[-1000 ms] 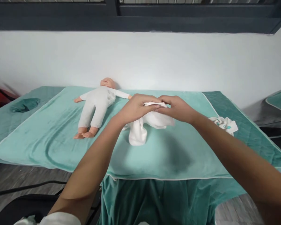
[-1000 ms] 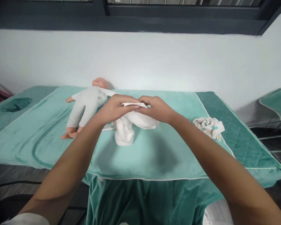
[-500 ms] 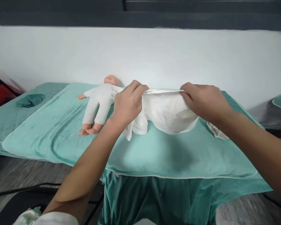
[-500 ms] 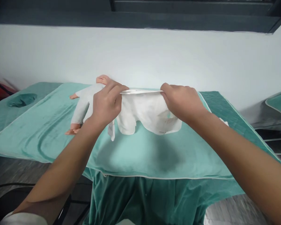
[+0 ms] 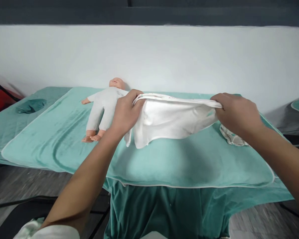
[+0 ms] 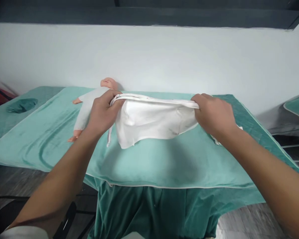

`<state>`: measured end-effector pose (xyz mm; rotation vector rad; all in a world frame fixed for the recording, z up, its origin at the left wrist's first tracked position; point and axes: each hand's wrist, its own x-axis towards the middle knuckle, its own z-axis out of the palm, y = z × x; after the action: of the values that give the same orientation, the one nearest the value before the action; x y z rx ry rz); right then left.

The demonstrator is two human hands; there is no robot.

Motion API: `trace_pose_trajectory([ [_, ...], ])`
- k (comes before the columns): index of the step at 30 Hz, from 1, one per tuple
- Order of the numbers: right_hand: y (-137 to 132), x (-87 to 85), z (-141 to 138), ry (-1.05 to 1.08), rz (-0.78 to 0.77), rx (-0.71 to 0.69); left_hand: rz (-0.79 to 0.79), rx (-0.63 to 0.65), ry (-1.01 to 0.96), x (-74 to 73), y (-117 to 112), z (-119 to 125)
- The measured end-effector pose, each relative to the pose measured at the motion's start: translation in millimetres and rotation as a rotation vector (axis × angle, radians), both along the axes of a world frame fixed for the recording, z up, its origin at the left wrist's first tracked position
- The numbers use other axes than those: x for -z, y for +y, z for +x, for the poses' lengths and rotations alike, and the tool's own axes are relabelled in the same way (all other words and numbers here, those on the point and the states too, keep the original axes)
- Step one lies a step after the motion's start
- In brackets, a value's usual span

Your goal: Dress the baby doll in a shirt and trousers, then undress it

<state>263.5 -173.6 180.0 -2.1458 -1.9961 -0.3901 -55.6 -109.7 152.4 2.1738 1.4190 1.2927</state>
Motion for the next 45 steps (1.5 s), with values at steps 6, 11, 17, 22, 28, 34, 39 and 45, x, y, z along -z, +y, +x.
trace_pose_trajectory([
  [6,5,-2.9,10,0.057,-0.204,0.119,-0.227,0.107,0.098,8.2,14,-12],
  [11,32,27.1,-6,-0.084,-0.273,0.081,-0.248,-0.089,0.240,48.6,50,-1],
  [17,44,113.6,-58,0.055,-0.124,-0.176,-0.156,-0.065,0.440,116.1,30,53],
  [22,42,165.5,-93,0.351,-0.176,-0.264,-0.287,0.150,0.344,169.4,18,80],
  [28,65,176.3,-95,0.409,-0.184,-0.075,-0.323,-0.016,0.191,183.9,52,79],
  [34,84,186.1,-99,0.383,-0.132,0.093,-0.310,-0.105,0.244,178.3,63,86],
  [39,99,190.0,-91,0.248,-0.109,0.110,-0.300,-0.158,0.376,171.0,71,92],
  [45,123,187.2,-73,0.134,-0.098,0.093,-0.291,-0.147,0.421,169.1,99,98],
])
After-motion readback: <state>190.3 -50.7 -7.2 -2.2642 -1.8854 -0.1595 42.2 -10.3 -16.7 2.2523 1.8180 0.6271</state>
